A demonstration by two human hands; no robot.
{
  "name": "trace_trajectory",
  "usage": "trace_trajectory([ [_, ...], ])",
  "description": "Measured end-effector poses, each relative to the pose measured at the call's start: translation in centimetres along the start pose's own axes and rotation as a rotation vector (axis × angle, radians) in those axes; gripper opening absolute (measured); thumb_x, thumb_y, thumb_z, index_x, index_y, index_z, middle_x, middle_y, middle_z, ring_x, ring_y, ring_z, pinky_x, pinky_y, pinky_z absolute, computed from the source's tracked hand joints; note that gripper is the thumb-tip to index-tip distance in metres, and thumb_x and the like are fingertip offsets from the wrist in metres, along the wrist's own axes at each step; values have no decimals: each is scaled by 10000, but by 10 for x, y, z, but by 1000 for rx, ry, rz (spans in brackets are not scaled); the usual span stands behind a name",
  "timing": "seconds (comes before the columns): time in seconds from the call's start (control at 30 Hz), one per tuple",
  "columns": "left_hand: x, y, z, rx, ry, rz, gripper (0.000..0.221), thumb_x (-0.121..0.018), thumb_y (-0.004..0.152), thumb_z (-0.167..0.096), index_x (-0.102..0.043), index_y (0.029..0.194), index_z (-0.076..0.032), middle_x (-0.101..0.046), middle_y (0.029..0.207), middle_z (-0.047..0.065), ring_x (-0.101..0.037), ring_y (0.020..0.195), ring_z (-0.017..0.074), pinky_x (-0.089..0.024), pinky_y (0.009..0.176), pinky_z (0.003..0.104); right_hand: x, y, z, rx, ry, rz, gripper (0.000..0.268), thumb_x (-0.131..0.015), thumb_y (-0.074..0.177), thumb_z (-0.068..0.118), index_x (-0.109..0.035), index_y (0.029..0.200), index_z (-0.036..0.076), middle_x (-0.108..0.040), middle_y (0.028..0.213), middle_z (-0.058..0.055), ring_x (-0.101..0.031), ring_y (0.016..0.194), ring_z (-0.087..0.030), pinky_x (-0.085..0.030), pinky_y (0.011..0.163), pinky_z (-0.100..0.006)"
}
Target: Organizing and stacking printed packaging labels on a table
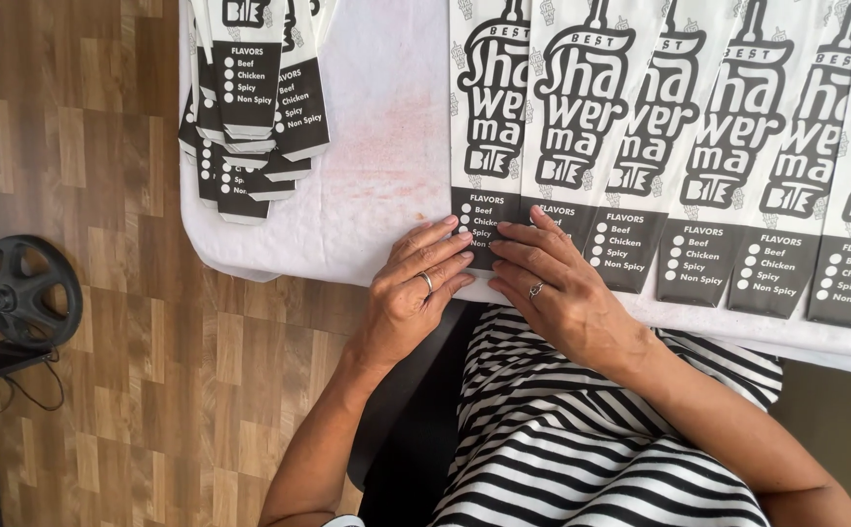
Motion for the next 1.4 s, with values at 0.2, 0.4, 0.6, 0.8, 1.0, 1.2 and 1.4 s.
trace_trajectory([
  [0.2,1,4,-6,-35,25,-65,143,-829,848,-18,-786,984,-24,-779,1124,101,-725,1132,330,-550,1009,453,-1,2,-1,8,-36,-17,82,-770,881,-31,-720,886,-95,-731,1010,-194,-716,1033,-395,-446,1107,-605],
  [0.4,0,6,-9,-13,73,-133,82,-808,866,3,-761,933,-2,-772,1061,111,-737,1069,340,-567,966,456,-1,1,-8,-82,-27,-35,74,-775,867,-58,-709,861,-91,-727,977,-169,-719,1017,-362,-415,1135,-590],
  [0.6,2,7,-1,66,60,-135,154,-839,853,-81,-744,951,-9,-750,1044,92,-718,1085,326,-545,987,445,-2,-2,-14,-117,1,-35,80,-769,877,-25,-706,856,-69,-732,999,-147,-719,1037,-343,-401,1165,-556],
  [0.8,0,9,36,169,-180,18,66,-735,889,19,-767,940,-10,-758,985,90,-728,1049,330,-572,946,410,-4,-4,-17,-138,18,-25,80,-770,869,-21,-714,834,-66,-743,978,-143,-727,1048,-332,-398,1175,-533],
  [1.0,58,52,81,10,334,-219,199,-789,867,-1,-762,1051,-72,-714,1050,83,-670,1048,291,-495,975,434,-3,-2,-16,-145,-21,-17,78,-765,874,-15,-717,837,-63,-741,978,-145,-724,1049,-337,-413,1167,-545],
  [1.2,99,77,135,441,988,-140,821,-790,851,-468,-590,1325,172,-510,1405,405,-431,1371,543,-342,1113,602,-3,-7,-19,-123,-38,-18,80,-781,872,22,-730,840,-31,-762,992,-108,-728,1084,-310,-382,1191,-496],
  [1.4,100,59,155,189,1069,-285,221,-742,800,-81,-787,1000,1,-758,1071,142,-677,1120,357,-472,961,453,-3,-7,-19,-114,-44,-17,90,-769,890,39,-724,843,-24,-762,1001,-103,-728,1085,-306,-382,1188,-499],
])
Point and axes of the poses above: each hand's wrist, its own y-axis towards the middle knuckle, its own x-axis out of the back of the hand, z = x × y, the point moved 9 cm from there along y, towards the middle knuckle
